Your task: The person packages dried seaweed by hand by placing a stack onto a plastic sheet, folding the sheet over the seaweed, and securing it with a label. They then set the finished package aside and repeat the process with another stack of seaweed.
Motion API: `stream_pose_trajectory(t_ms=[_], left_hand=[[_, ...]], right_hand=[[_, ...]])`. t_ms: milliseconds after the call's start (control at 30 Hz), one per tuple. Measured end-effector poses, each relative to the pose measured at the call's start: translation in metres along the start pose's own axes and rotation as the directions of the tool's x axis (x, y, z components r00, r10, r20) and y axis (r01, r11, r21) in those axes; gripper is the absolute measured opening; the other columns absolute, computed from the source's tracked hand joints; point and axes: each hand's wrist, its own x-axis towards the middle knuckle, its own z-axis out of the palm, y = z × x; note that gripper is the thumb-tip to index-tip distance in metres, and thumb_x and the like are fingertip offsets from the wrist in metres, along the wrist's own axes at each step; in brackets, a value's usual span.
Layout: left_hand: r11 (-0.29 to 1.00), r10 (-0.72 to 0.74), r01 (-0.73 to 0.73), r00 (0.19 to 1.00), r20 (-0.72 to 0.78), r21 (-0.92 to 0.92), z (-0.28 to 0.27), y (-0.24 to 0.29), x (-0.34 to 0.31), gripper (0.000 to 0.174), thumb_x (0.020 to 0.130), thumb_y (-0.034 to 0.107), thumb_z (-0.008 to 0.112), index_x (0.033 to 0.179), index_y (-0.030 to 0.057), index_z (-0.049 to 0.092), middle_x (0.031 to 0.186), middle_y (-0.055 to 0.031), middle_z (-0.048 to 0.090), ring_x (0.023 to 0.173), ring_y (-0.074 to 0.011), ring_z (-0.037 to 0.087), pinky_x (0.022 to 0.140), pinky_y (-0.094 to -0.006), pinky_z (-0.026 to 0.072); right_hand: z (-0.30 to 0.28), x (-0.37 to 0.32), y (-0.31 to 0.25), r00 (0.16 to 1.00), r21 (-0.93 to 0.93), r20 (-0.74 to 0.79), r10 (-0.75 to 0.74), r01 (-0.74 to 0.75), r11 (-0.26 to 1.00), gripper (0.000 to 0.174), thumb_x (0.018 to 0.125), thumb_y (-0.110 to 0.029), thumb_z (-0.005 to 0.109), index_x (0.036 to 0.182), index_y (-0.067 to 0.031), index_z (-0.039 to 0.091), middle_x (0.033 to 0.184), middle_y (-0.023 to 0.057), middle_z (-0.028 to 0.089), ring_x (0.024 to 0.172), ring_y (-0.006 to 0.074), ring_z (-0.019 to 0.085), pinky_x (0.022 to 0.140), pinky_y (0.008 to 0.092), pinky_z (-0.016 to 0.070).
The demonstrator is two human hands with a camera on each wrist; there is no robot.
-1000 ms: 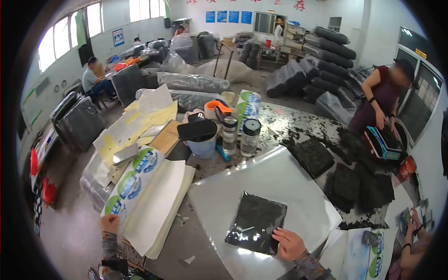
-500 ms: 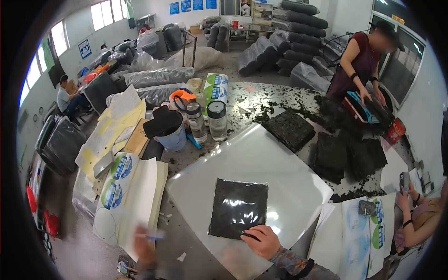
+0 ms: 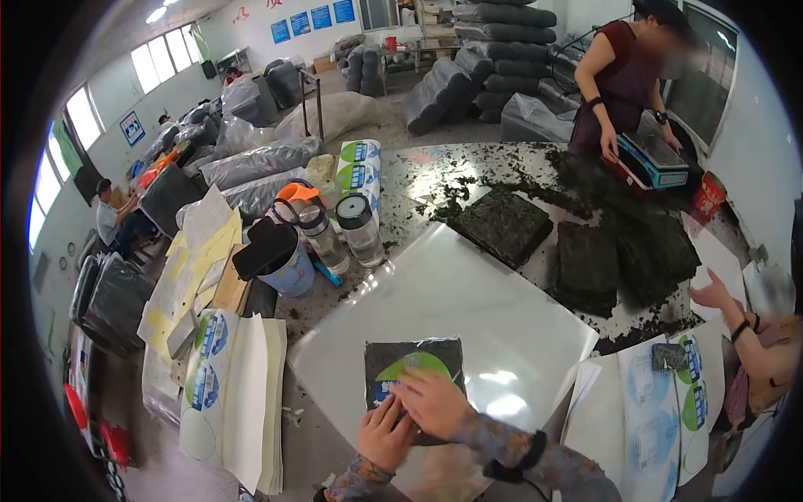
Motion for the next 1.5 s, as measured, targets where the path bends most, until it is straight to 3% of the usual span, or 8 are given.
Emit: stream_pose_trajectory(t_ms=[333, 600, 733, 867, 1000, 1067, 1333, 1500], left_hand=[[0.588, -0.501, 0.432, 0.858, 0.111, -0.684, 0.078, -0.107, -0.006, 0.065, 0.080, 0.010, 0.073, 0.136, -0.0001, 0.041, 0.120, -0.0177, 0.051, 0.107, -0.0261, 0.053, 0.086, -0.0346, 0.0490], [0.468, -0.452, 0.471, 0.855, 0.255, -0.748, -0.029, -0.182, -0.079, 0.068, 0.072, 0.002, 0.074, 0.135, 0.0004, 0.049, 0.119, -0.0103, 0.058, 0.109, -0.0197, 0.055, 0.090, -0.0329, 0.0474], [0.569, -0.360, 0.706, 0.674, 0.645, -0.421, -0.140, -0.196, -0.166, 0.055, 0.071, 0.004, 0.080, 0.123, 0.0054, 0.061, 0.111, -0.0048, 0.065, 0.106, -0.0151, 0.058, 0.084, -0.0319, 0.0515], [0.821, 0.143, 0.565, -0.067, 0.987, -0.081, -0.145, -0.188, -0.164, 0.048, 0.087, 0.018, 0.063, 0.131, 0.0049, 0.052, 0.122, -0.0154, 0.061, 0.116, -0.0288, 0.057, 0.097, -0.0430, 0.0470], [0.651, -0.150, 0.663, 0.590, 0.794, -0.370, -0.079, -0.090, -0.038, 0.046, 0.088, 0.033, 0.065, 0.127, 0.0110, 0.059, 0.123, -0.0137, 0.062, 0.114, -0.0256, 0.059, 0.100, -0.0360, 0.0437], [0.703, -0.011, 0.164, 0.975, 0.220, -0.692, -0.013, -0.066, 0.013, 0.084, 0.076, 0.035, 0.079, 0.141, 0.0025, 0.039, 0.141, -0.0151, 0.046, 0.131, -0.0287, 0.044, 0.107, -0.0372, 0.0365], [0.145, -0.034, -0.044, 0.998, -0.050, -0.988, 0.081, -0.021, 0.109, 0.128, 0.059, 0.019, 0.092, 0.149, -0.0035, 0.004, 0.147, -0.0216, 0.030, 0.138, -0.0278, 0.031, 0.112, -0.0382, 0.0290], [0.311, -0.075, -0.064, 0.993, -0.092, -0.948, 0.113, -0.035, 0.116, 0.117, 0.060, 0.015, 0.090, 0.148, 0.0004, 0.014, 0.136, -0.0174, 0.042, 0.126, -0.0269, 0.044, 0.106, -0.0368, 0.0369]], right_hand=[[-0.117, -0.131, 0.124, 0.691, -0.087, -0.468, 0.551, -0.657, 0.749, 0.035, 0.084, -0.017, 0.064, 0.115, -0.0022, 0.060, 0.114, 0.0170, 0.062, 0.108, 0.0357, 0.057, 0.094, 0.0416, 0.0461], [-0.215, -0.157, 0.338, -0.280, 0.321, -0.381, 0.881, -0.934, -0.158, 0.104, 0.064, -0.064, 0.076, 0.127, 0.0137, 0.047, 0.128, 0.0313, 0.052, 0.117, 0.0415, 0.053, 0.096, 0.0469, 0.0442], [-0.208, -0.175, 0.372, -0.161, 0.378, -0.246, 0.956, -0.924, -0.058, 0.104, 0.060, -0.058, 0.082, 0.128, 0.0121, 0.046, 0.129, 0.0274, 0.052, 0.112, 0.0380, 0.057, 0.089, 0.0474, 0.0482], [-0.214, -0.164, 0.313, 0.013, 0.801, 0.028, 1.000, -0.598, -0.014, 0.072, 0.067, -0.037, 0.084, 0.119, 0.0035, 0.056, 0.115, 0.0140, 0.061, 0.103, 0.0248, 0.060, 0.084, 0.0465, 0.0500], [-0.189, -0.125, 0.208, 0.421, 0.802, -0.279, 0.863, -0.393, 0.451, 0.044, 0.077, -0.006, 0.076, 0.116, 0.0027, 0.058, 0.109, 0.0095, 0.066, 0.096, 0.0182, 0.063, 0.085, 0.0311, 0.0521], [-0.155, -0.117, 0.174, 0.534, 0.823, -0.206, 0.820, -0.359, 0.440, 0.047, 0.076, -0.004, 0.076, 0.118, 0.0041, 0.056, 0.110, 0.0103, 0.065, 0.098, 0.0167, 0.062, 0.086, 0.0310, 0.0521], [-0.068, -0.086, 0.092, 0.770, 0.647, -0.139, 0.623, -0.405, 0.646, 0.069, 0.071, -0.009, 0.082, 0.128, 0.0005, 0.045, 0.120, 0.0111, 0.060, 0.109, 0.0205, 0.058, 0.096, 0.0355, 0.0468], [-0.025, -0.091, 0.104, 0.705, 0.709, -0.245, 0.666, -0.338, 0.619, 0.081, 0.068, -0.014, 0.086, 0.132, 0.0016, 0.040, 0.120, 0.0146, 0.059, 0.110, 0.0236, 0.058, 0.097, 0.0367, 0.0465]])
